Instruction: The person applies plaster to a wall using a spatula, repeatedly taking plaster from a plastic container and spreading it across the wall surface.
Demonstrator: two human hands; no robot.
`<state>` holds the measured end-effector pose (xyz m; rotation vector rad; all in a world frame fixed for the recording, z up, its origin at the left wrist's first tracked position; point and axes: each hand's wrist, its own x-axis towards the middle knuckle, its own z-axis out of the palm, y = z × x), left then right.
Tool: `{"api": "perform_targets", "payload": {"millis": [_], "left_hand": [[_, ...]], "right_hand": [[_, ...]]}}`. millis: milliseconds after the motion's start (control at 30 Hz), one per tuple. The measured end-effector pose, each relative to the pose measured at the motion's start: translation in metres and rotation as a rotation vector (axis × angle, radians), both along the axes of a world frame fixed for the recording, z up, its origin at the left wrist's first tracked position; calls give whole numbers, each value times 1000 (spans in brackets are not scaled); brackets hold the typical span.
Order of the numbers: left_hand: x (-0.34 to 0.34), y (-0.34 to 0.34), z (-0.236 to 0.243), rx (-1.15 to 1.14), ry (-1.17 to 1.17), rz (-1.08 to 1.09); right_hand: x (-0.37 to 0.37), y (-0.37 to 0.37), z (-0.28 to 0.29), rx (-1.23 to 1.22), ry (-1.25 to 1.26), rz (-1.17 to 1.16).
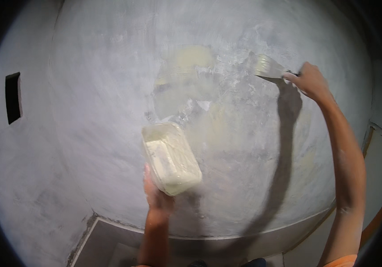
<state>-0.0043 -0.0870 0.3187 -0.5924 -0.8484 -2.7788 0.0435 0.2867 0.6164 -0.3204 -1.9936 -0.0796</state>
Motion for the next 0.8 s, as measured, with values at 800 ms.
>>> {"api": "perform_targets", "payload": {"millis": [800], "left_hand": [[0,-15,-19,-58,265,98]], "right_hand": [[-25,-76,-23,-29,-78,147]]}}
